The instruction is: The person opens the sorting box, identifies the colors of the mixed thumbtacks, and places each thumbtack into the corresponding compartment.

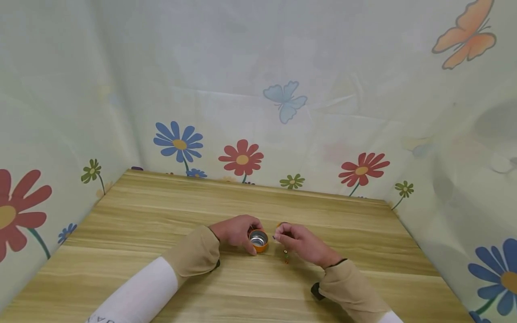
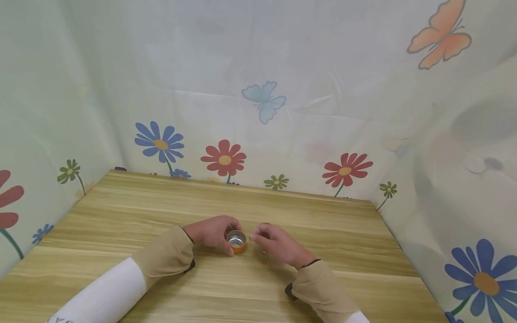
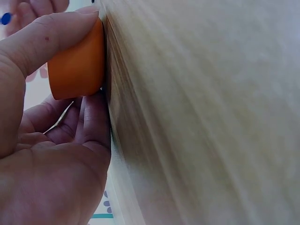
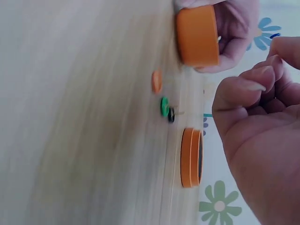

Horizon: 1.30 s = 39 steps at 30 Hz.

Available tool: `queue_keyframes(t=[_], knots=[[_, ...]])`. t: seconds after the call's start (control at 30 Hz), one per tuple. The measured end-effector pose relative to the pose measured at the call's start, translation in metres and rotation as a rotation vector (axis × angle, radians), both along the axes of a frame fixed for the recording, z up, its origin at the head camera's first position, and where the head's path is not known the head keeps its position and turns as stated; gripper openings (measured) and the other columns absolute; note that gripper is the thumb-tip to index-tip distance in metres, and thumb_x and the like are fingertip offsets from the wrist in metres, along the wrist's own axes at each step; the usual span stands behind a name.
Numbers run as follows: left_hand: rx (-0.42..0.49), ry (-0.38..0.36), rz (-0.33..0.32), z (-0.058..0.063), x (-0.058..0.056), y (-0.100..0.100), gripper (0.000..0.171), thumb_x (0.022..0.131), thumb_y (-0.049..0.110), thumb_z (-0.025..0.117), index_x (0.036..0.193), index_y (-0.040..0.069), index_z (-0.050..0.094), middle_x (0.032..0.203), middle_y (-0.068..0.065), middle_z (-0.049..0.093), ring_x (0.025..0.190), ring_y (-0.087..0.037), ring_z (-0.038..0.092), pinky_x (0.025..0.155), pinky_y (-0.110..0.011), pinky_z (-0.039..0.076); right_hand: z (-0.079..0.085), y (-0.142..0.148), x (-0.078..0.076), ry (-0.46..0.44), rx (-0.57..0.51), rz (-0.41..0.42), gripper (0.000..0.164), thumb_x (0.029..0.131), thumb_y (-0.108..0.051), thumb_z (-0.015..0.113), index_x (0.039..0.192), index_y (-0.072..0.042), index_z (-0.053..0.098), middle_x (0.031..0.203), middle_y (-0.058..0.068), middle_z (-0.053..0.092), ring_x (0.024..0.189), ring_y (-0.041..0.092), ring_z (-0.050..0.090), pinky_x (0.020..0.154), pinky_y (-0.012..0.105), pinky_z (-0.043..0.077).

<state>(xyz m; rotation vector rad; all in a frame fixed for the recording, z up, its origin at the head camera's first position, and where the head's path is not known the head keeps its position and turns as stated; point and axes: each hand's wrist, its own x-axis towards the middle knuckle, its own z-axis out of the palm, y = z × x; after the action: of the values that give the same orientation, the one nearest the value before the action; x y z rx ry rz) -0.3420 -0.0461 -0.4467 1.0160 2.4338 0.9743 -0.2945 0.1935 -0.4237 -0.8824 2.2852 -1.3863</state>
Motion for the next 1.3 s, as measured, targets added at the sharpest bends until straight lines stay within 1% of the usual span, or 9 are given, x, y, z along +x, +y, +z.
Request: queue_keyframes(t=[0.1, 0.2, 0.33, 0.43, 0.53, 0.73, 0.93, 1.07, 1.3], knots=[[0.000, 0.012, -0.004, -0.001, 0.000, 0.000, 0.049, 0.063, 0.014, 0.087, 0.102, 0.012, 0.058, 0.091, 0.006, 0.059, 0.082, -0.008, 0.056, 0.074, -0.022, 0.045, 0.002, -0.001, 0.001, -0.091, -0.105, 0.001, 0.016, 0.102, -0.014, 0.044, 0.098, -0.001, 0.053, 0.072, 0.013, 0.040, 0.062, 0.033, 0.034, 0.056, 0.039, 0.034], [0.004, 0.013, -0.001, 0.000, 0.002, 0.000, 0.049, 0.063, 0.013, 0.087, 0.102, 0.011, 0.058, 0.091, 0.005, 0.060, 0.083, -0.009, 0.056, 0.074, -0.022, 0.045, 0.003, -0.002, 0.001, -0.194, -0.244, 0.025, 0.018, 0.102, -0.016, 0.043, 0.096, 0.000, 0.050, 0.073, 0.008, 0.038, 0.063, 0.028, 0.034, 0.056, 0.037, 0.032], [0.005, 0.018, 0.005, 0.004, 0.006, 0.001, 0.048, 0.063, 0.012, 0.087, 0.101, 0.011, 0.058, 0.091, 0.004, 0.060, 0.084, -0.012, 0.057, 0.074, -0.023, 0.045, 0.002, -0.003, 0.000, -0.328, -0.440, 0.106, 0.020, 0.104, -0.011, 0.036, 0.092, 0.002, 0.044, 0.075, 0.007, 0.032, 0.065, 0.020, 0.031, 0.059, 0.036, 0.026], [-0.003, 0.023, 0.012, 0.008, 0.008, 0.001, 0.047, 0.064, 0.012, 0.087, 0.101, 0.011, 0.058, 0.091, 0.005, 0.059, 0.084, -0.013, 0.057, 0.074, -0.023, 0.044, 0.004, -0.004, 0.001, -0.380, -0.557, 0.184, 0.022, 0.105, -0.006, 0.026, 0.090, 0.002, 0.040, 0.076, 0.009, 0.027, 0.065, 0.020, 0.028, 0.060, 0.036, 0.023], [0.005, 0.016, 0.017, 0.009, 0.009, 0.002, 0.047, 0.064, 0.012, 0.087, 0.101, 0.011, 0.058, 0.091, 0.004, 0.060, 0.085, -0.014, 0.056, 0.074, -0.023, 0.044, 0.008, -0.006, 0.003, -0.414, -0.641, 0.241, 0.025, 0.105, -0.004, 0.020, 0.090, -0.001, 0.039, 0.078, 0.009, 0.026, 0.068, 0.020, 0.027, 0.059, 0.034, 0.023], [0.042, -0.012, 0.007, 0.007, 0.008, 0.002, 0.047, 0.064, 0.009, 0.086, 0.102, 0.010, 0.058, 0.092, 0.001, 0.061, 0.084, -0.015, 0.057, 0.073, -0.024, 0.046, 0.012, -0.009, 0.005, -0.505, -0.765, 0.326, 0.029, 0.105, -0.006, 0.015, 0.089, -0.004, 0.039, 0.082, 0.006, 0.023, 0.070, 0.017, 0.025, 0.060, 0.030, 0.022], [0.034, -0.024, 0.012, 0.003, 0.004, 0.002, 0.049, 0.063, 0.011, 0.086, 0.103, 0.012, 0.058, 0.092, 0.004, 0.060, 0.083, -0.012, 0.057, 0.072, -0.024, 0.046, 0.011, -0.013, 0.007, -0.575, -0.867, 0.435, 0.033, 0.105, -0.010, 0.015, 0.096, -0.007, 0.046, 0.086, 0.002, 0.028, 0.071, 0.015, 0.026, 0.061, 0.028, 0.024], [0.022, -0.027, 0.025, 0.002, 0.003, 0.002, 0.049, 0.063, 0.013, 0.087, 0.103, 0.013, 0.058, 0.092, 0.006, 0.059, 0.084, -0.011, 0.056, 0.073, -0.024, 0.046, 0.010, -0.016, 0.007, -0.594, -0.899, 0.488, 0.030, 0.105, -0.013, 0.018, 0.099, -0.009, 0.047, 0.086, 0.000, 0.028, 0.071, 0.014, 0.025, 0.062, 0.027, 0.023], [0.022, -0.018, 0.022, 0.003, 0.004, 0.001, 0.048, 0.063, 0.012, 0.087, 0.101, 0.012, 0.058, 0.091, 0.004, 0.060, 0.083, -0.013, 0.057, 0.073, -0.023, 0.046, 0.010, -0.020, 0.009, -0.612, -0.932, 0.518, 0.026, 0.105, -0.014, 0.018, 0.097, -0.010, 0.042, 0.085, 0.001, 0.025, 0.071, 0.014, 0.025, 0.062, 0.028, 0.022]])
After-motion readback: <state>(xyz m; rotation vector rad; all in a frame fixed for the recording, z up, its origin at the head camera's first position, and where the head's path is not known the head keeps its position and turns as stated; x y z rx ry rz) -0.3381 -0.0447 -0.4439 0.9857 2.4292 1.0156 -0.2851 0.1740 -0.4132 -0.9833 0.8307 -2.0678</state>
